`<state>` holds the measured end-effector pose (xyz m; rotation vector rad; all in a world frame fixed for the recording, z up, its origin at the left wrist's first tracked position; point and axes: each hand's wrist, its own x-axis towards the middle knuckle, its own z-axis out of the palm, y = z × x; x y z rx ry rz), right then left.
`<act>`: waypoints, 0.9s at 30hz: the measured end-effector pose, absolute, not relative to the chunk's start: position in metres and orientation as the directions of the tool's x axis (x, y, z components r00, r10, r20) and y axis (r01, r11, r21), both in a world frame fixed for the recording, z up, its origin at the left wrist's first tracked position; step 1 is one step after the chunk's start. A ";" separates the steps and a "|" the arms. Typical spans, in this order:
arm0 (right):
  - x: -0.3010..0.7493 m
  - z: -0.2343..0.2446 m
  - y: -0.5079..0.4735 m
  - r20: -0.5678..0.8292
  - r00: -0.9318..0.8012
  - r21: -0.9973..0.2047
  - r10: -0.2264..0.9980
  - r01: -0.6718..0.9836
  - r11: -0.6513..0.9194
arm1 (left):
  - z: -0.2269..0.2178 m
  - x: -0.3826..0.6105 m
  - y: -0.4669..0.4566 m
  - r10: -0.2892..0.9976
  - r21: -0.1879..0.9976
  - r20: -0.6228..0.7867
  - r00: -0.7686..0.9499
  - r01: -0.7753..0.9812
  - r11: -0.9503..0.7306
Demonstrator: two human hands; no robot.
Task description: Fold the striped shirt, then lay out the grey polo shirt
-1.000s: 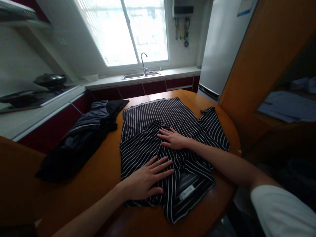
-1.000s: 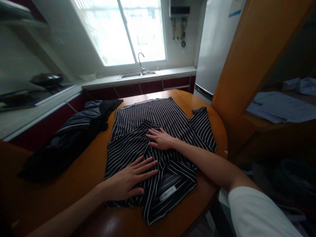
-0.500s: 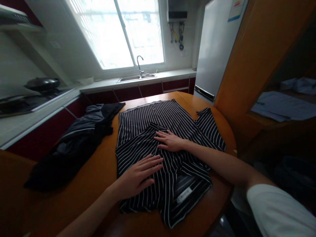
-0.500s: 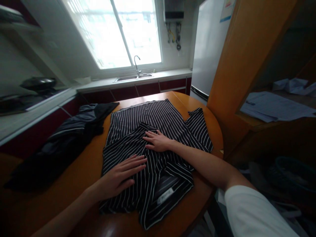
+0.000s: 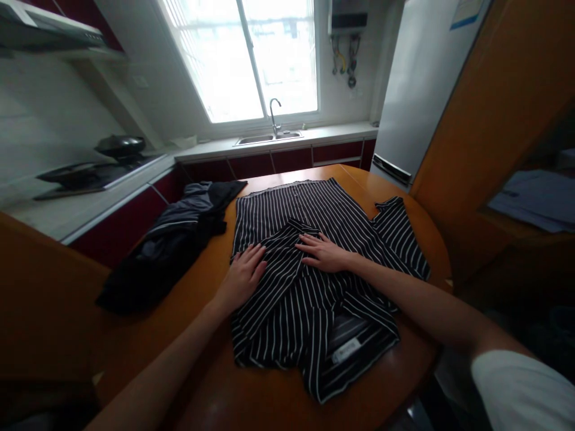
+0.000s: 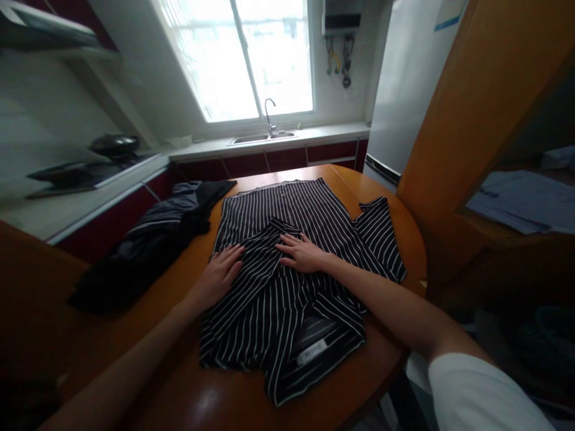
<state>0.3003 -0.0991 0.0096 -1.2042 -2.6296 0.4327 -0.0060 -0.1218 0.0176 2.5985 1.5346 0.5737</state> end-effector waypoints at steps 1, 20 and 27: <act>0.300 0.008 -0.099 0.074 -0.634 -0.344 0.770 0.708 0.616 | 0.012 -0.010 -0.118 0.879 0.204 0.222 0.421 0.862 -0.464; 0.290 0.006 -0.103 0.192 -0.523 -0.261 0.830 0.788 0.557 | 0.018 0.011 -0.137 0.832 0.118 0.235 0.502 0.835 -0.537; 0.293 0.003 -0.102 0.088 -0.492 -0.284 0.866 0.821 0.495 | 0.003 -0.010 -0.115 0.935 0.157 0.079 0.345 0.922 -0.353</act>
